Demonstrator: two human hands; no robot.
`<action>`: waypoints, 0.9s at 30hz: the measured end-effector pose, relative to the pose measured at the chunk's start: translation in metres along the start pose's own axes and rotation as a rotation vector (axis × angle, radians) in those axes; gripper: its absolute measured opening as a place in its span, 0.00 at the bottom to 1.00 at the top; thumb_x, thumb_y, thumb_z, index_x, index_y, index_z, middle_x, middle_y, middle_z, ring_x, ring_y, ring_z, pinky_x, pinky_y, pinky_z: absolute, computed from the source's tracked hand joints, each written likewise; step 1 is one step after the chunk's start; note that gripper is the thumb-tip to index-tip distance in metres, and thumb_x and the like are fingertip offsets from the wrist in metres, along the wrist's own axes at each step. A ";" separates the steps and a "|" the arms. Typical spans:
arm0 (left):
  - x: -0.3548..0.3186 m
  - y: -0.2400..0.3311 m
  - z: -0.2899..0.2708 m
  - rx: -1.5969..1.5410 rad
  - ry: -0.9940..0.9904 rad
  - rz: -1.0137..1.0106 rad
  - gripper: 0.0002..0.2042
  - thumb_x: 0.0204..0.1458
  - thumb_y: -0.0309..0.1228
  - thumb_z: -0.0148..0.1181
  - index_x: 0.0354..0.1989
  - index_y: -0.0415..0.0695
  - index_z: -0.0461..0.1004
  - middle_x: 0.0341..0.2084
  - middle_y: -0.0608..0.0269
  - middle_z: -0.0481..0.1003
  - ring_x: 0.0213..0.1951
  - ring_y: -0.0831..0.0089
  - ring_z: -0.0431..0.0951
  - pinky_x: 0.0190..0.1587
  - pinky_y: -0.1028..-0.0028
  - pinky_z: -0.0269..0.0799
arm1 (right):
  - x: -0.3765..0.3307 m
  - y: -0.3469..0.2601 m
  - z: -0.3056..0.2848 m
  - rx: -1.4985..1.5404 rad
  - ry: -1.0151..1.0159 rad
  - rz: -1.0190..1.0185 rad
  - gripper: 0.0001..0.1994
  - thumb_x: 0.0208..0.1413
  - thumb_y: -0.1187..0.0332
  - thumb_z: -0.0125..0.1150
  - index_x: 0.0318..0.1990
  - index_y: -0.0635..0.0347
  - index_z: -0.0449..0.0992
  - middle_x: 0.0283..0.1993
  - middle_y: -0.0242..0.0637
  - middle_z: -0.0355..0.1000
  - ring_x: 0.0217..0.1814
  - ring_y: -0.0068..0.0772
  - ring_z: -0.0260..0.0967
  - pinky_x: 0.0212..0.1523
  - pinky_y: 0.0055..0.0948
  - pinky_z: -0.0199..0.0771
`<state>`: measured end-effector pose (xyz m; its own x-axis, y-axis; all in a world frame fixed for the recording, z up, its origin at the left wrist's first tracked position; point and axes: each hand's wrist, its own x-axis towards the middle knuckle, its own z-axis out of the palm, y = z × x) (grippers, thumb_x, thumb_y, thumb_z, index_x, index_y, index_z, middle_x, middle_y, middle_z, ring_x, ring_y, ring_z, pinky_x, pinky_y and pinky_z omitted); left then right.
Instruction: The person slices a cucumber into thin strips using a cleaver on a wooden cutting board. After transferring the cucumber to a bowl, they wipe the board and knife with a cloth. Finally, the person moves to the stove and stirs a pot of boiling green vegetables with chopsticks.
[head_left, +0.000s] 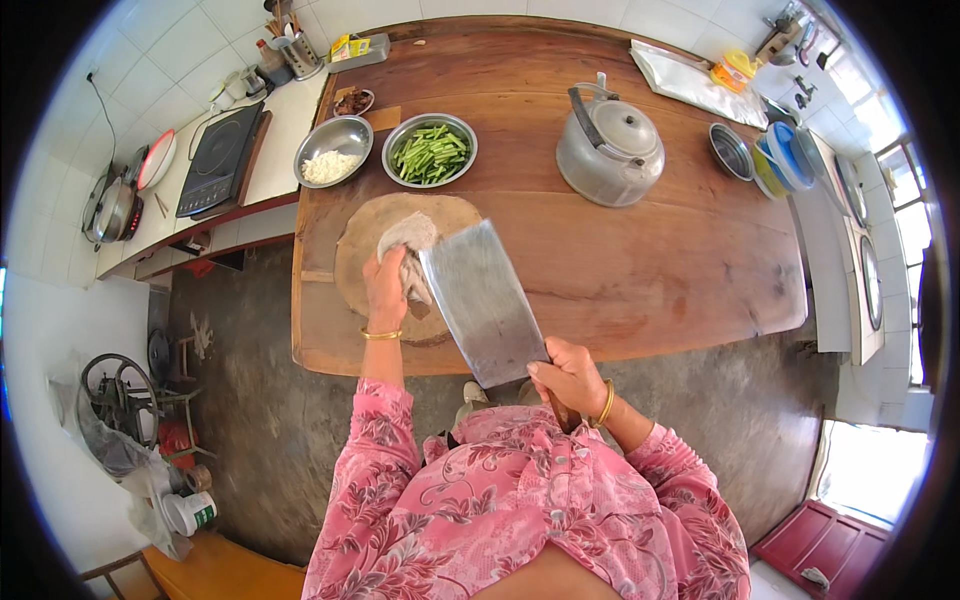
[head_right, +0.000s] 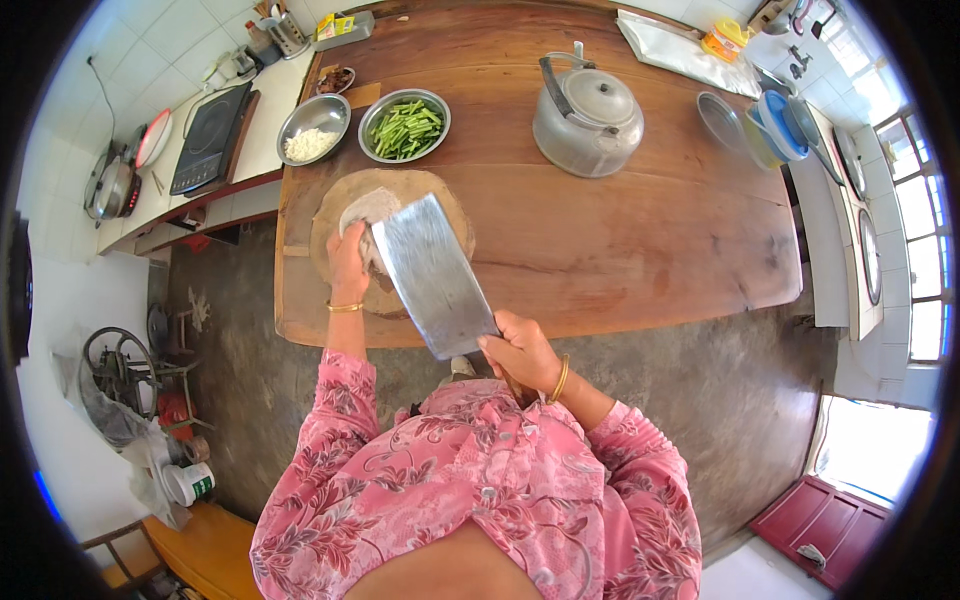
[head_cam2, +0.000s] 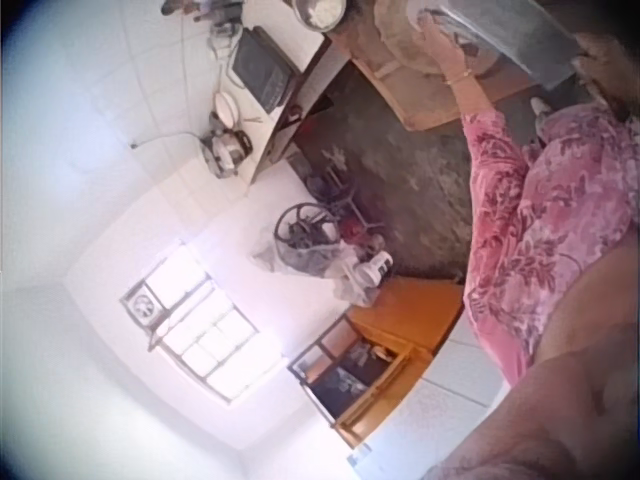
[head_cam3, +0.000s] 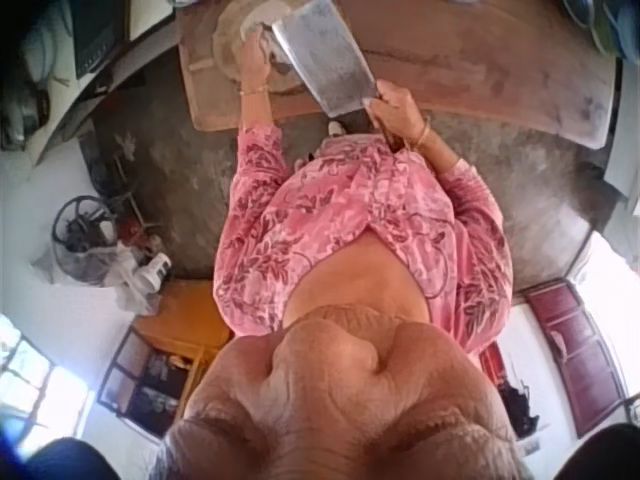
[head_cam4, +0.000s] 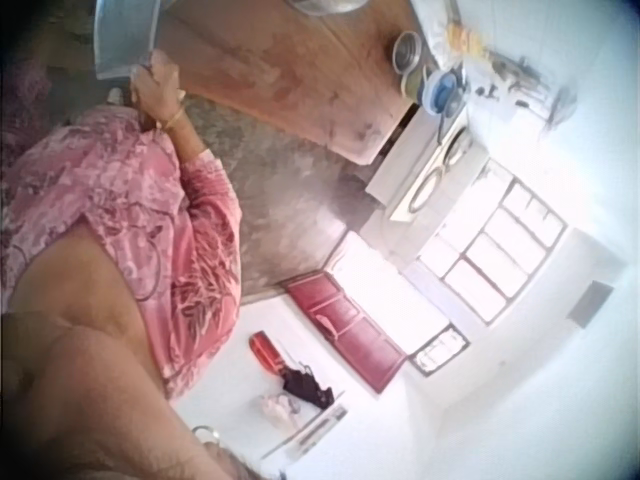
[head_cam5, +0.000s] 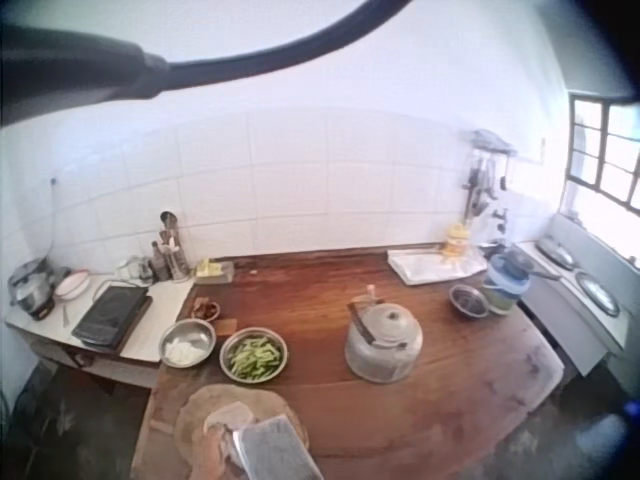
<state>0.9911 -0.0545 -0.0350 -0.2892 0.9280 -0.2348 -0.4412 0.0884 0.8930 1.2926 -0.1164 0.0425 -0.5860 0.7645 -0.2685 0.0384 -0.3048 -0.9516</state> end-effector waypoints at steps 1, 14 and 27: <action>-0.013 -0.010 0.002 -0.274 -0.041 -0.042 0.20 0.56 0.41 0.51 0.54 0.44 0.66 0.52 0.56 0.67 0.52 0.60 0.69 0.51 0.61 0.66 | 0.001 -0.008 0.000 0.060 -0.013 0.001 0.05 0.56 0.72 0.50 0.31 0.65 0.65 0.19 0.31 0.65 0.16 0.19 0.63 0.16 0.21 0.64; -0.065 0.003 0.071 -0.694 -0.111 -0.044 0.37 0.53 0.63 0.37 0.61 0.45 0.57 0.56 0.55 0.64 0.56 0.59 0.65 0.58 0.61 0.61 | 0.011 0.048 -0.010 -0.074 -0.157 0.093 0.16 0.60 0.59 0.50 0.28 0.64 0.66 0.16 0.33 0.65 0.13 0.21 0.61 0.13 0.22 0.63; -0.084 0.002 0.115 1.286 -0.376 1.034 0.23 0.53 0.43 0.55 0.50 0.39 0.68 0.57 0.49 0.61 0.61 0.52 0.58 0.61 0.62 0.55 | 0.026 0.036 -0.006 -0.383 0.293 -0.128 0.10 0.51 0.69 0.56 0.32 0.67 0.64 0.16 0.49 0.63 0.15 0.42 0.64 0.19 0.37 0.63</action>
<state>1.1128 -0.0909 0.0307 0.2938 0.7930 0.5337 0.7705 -0.5269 0.3587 1.2839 -0.1044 0.0005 -0.3551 0.9264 -0.1248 0.3077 -0.0102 -0.9514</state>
